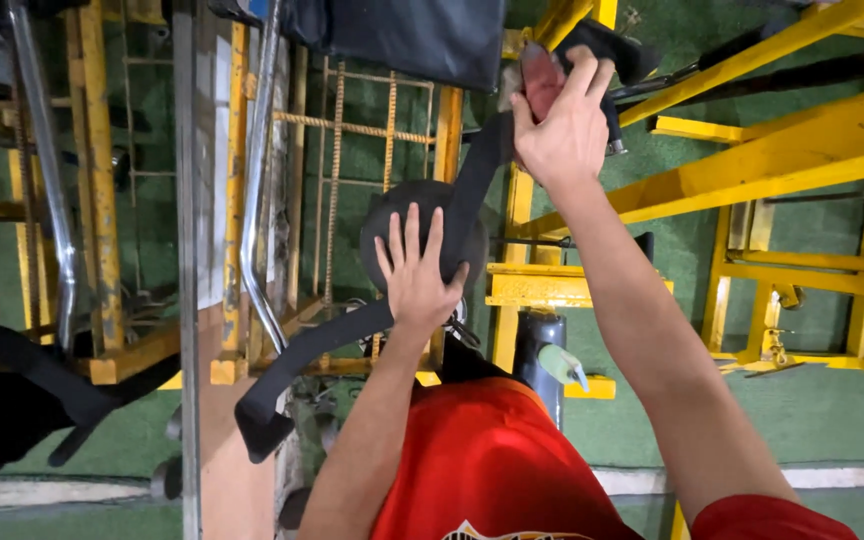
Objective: Cleaning and wiping down various gym machine attachments and a weight ball with a cloth.
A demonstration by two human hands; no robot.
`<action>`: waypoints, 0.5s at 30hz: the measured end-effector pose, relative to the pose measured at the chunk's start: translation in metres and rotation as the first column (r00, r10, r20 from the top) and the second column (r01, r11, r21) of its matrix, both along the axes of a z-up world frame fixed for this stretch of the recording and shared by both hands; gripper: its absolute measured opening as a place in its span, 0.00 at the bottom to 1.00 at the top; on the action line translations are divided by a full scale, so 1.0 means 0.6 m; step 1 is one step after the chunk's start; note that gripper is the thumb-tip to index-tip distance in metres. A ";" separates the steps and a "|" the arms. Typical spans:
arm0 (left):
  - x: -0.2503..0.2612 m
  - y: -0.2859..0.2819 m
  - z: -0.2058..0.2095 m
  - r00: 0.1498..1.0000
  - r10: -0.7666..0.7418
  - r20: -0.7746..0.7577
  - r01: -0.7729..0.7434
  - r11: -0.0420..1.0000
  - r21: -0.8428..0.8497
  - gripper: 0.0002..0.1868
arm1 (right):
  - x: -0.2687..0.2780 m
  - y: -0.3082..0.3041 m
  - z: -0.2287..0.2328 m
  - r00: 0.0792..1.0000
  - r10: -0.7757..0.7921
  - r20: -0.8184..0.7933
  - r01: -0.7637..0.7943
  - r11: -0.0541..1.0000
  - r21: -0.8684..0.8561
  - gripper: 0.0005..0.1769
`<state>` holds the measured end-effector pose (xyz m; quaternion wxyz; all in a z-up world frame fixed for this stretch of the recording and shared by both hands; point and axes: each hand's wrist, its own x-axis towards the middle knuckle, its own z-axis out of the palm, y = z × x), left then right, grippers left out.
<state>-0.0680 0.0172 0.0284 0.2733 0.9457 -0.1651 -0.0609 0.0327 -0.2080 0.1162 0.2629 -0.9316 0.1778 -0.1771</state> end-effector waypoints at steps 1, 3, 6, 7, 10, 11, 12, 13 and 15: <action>0.002 0.000 -0.002 1.000 -0.001 0.003 0.001 1.000 0.002 0.49 | 0.007 0.000 0.004 1.000 -0.001 0.003 0.001 1.000 0.002 0.39; 0.000 -0.001 -0.008 0.999 0.001 0.047 0.000 1.000 -0.024 0.47 | 0.015 -0.001 0.009 0.984 0.161 0.078 -0.152 0.982 -0.110 0.35; 0.001 -0.003 -0.007 0.999 0.018 0.044 -0.017 1.000 -0.023 0.47 | 0.041 -0.015 -0.040 0.920 0.384 0.077 -0.330 0.866 -0.376 0.35; 0.002 -0.004 -0.002 0.999 0.017 0.041 -0.016 1.000 -0.023 0.47 | 0.039 -0.012 -0.070 0.921 0.383 0.074 -0.330 0.866 -0.375 0.35; 0.013 -0.007 0.011 1.000 0.027 -0.013 -0.027 1.000 0.014 0.49 | 0.029 0.014 -0.121 0.892 0.452 0.005 -0.404 0.802 -0.440 0.32; 0.017 -0.007 0.013 0.998 0.033 -0.058 -0.031 0.999 0.030 0.50 | 0.021 0.035 -0.114 0.900 0.434 -0.034 -0.417 0.836 -0.357 0.27; 0.017 -0.005 0.015 0.994 0.038 -0.107 -0.033 0.998 0.047 0.51 | 0.008 0.058 -0.108 0.905 0.419 -0.079 -0.424 0.865 -0.269 0.24; 0.018 -0.004 0.011 0.993 0.037 -0.112 -0.032 0.998 0.048 0.51 | -0.025 0.080 -0.124 0.905 0.418 -0.083 -0.425 0.866 -0.266 0.24; 0.035 -0.006 0.005 0.992 0.039 -0.118 -0.031 0.997 0.067 0.53 | -0.076 0.121 -0.152 0.860 0.509 0.031 -0.493 0.845 -0.208 0.24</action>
